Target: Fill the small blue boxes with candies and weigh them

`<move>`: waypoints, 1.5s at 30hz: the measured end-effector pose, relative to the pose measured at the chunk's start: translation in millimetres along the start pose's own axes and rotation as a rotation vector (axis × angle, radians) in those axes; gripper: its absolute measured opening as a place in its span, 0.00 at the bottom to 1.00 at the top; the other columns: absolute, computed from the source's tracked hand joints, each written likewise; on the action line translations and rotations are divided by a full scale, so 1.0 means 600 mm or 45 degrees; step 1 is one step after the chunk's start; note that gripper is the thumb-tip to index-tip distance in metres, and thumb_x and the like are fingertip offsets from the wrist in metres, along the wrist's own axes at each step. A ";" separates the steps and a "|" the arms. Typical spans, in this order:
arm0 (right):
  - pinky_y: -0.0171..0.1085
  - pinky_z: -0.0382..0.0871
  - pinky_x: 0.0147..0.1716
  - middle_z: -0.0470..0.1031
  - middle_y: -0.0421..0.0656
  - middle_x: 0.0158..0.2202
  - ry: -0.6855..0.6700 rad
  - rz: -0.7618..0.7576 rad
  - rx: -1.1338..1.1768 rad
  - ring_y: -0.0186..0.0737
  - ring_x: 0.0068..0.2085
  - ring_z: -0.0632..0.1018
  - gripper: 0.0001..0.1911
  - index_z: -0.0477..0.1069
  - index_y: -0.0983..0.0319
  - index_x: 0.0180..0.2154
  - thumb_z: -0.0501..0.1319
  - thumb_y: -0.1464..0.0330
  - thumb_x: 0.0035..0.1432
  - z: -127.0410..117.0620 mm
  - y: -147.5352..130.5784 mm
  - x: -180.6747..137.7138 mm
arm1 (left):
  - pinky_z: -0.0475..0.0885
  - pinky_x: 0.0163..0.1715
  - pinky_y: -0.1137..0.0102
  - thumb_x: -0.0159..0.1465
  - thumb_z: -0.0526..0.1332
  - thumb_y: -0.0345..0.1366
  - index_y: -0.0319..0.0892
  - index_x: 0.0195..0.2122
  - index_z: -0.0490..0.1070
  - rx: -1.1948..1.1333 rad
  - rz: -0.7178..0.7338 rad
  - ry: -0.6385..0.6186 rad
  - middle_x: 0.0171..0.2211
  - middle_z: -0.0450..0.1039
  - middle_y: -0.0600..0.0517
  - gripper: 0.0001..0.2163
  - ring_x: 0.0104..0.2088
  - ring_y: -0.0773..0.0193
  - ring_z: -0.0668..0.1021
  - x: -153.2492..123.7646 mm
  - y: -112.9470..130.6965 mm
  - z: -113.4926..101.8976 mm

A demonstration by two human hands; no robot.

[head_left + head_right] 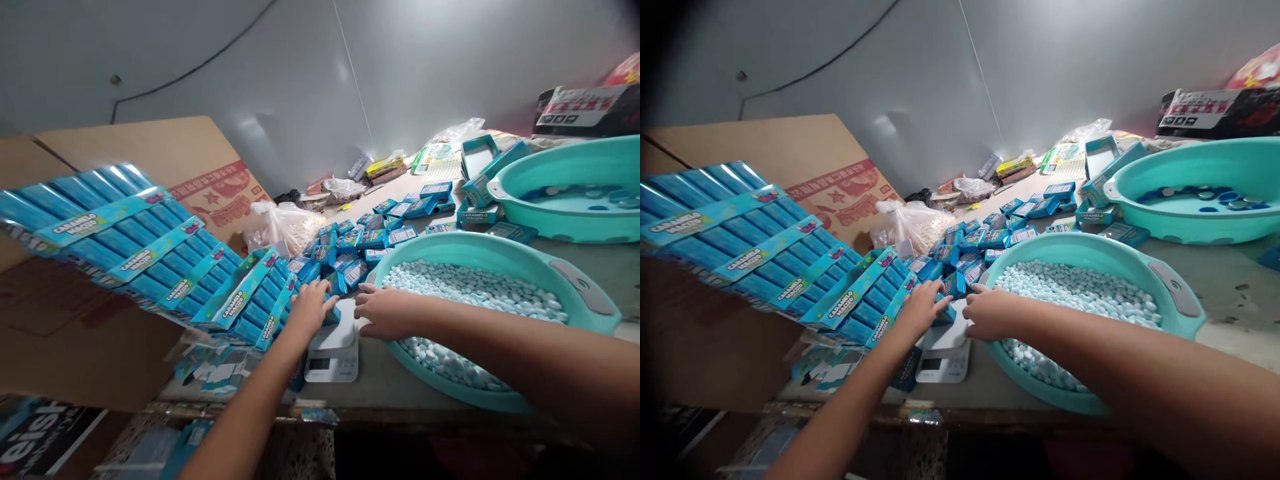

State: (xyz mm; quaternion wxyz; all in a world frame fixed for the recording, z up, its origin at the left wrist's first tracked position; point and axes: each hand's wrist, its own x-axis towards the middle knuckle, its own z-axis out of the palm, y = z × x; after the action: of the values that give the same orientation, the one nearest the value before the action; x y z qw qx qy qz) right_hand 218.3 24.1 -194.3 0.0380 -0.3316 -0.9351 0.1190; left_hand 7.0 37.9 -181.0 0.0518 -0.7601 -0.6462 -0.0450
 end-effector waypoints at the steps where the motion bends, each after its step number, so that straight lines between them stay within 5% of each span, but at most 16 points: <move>1: 0.56 0.71 0.51 0.74 0.55 0.58 -0.006 0.000 0.003 0.68 0.70 0.60 0.21 0.78 0.61 0.53 0.58 0.57 0.67 -0.001 0.000 -0.001 | 0.73 0.46 0.59 0.66 0.62 0.41 0.46 0.41 0.74 -0.025 0.032 0.018 0.43 0.79 0.46 0.07 0.48 0.50 0.78 0.002 -0.010 -0.013; 7: 0.54 0.71 0.50 0.74 0.55 0.57 -0.035 0.011 -0.001 0.66 0.69 0.61 0.20 0.79 0.61 0.52 0.58 0.59 0.66 -0.005 -0.004 -0.003 | 0.74 0.50 0.57 0.62 0.66 0.48 0.41 0.42 0.75 -0.074 0.080 0.551 0.40 0.77 0.48 0.16 0.43 0.53 0.79 0.043 -0.087 -0.176; 12: 0.53 0.71 0.50 0.73 0.55 0.58 -0.076 0.050 0.000 0.64 0.69 0.62 0.19 0.78 0.60 0.52 0.57 0.59 0.67 -0.016 -0.013 -0.005 | 0.74 0.51 0.52 0.58 0.63 0.61 0.37 0.42 0.76 0.054 -0.078 0.709 0.32 0.71 0.56 0.28 0.39 0.60 0.78 0.128 -0.169 -0.276; 19: 0.56 0.71 0.52 0.75 0.52 0.57 -0.082 0.076 0.029 0.63 0.68 0.63 0.19 0.79 0.61 0.51 0.60 0.59 0.66 -0.035 -0.021 -0.012 | 0.73 0.55 0.55 0.57 0.58 0.69 0.39 0.38 0.75 0.084 0.098 0.552 0.37 0.75 0.52 0.33 0.44 0.57 0.77 0.185 -0.232 -0.232; 26: 0.55 0.72 0.51 0.74 0.52 0.58 -0.092 0.045 -0.025 0.63 0.68 0.62 0.19 0.78 0.62 0.53 0.59 0.60 0.67 -0.035 -0.020 -0.013 | 0.73 0.55 0.58 0.61 0.58 0.64 0.41 0.42 0.75 -0.031 0.081 0.608 0.42 0.77 0.51 0.28 0.46 0.57 0.78 0.178 -0.258 -0.209; 34: 0.57 0.72 0.52 0.73 0.54 0.58 -0.147 0.048 -0.013 0.62 0.67 0.62 0.20 0.78 0.62 0.51 0.57 0.57 0.68 -0.040 -0.018 -0.008 | 0.72 0.56 0.62 0.58 0.65 0.54 0.43 0.50 0.78 -0.220 0.193 0.498 0.50 0.81 0.48 0.25 0.53 0.53 0.79 0.181 -0.289 -0.209; 40: 0.57 0.72 0.51 0.73 0.53 0.57 -0.126 0.047 -0.016 0.62 0.67 0.62 0.19 0.78 0.61 0.51 0.57 0.57 0.68 -0.034 -0.018 -0.008 | 0.71 0.60 0.59 0.56 0.68 0.55 0.41 0.52 0.75 -0.190 0.308 0.671 0.53 0.78 0.47 0.29 0.54 0.53 0.78 0.176 -0.282 -0.185; 45: 0.59 0.71 0.53 0.73 0.55 0.58 -0.117 0.042 -0.007 0.66 0.68 0.61 0.20 0.78 0.61 0.53 0.58 0.58 0.67 -0.029 -0.017 -0.007 | 0.64 0.66 0.51 0.54 0.69 0.53 0.37 0.65 0.59 -0.288 0.088 0.787 0.65 0.64 0.37 0.42 0.66 0.44 0.68 0.176 -0.295 -0.150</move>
State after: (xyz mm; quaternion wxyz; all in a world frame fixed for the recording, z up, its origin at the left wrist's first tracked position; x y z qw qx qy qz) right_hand 217.9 16.9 -175.1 -0.0078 -0.3413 -0.9305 0.1323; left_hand -150.5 157.2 -73.9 0.1622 -0.7329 -0.5644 -0.3434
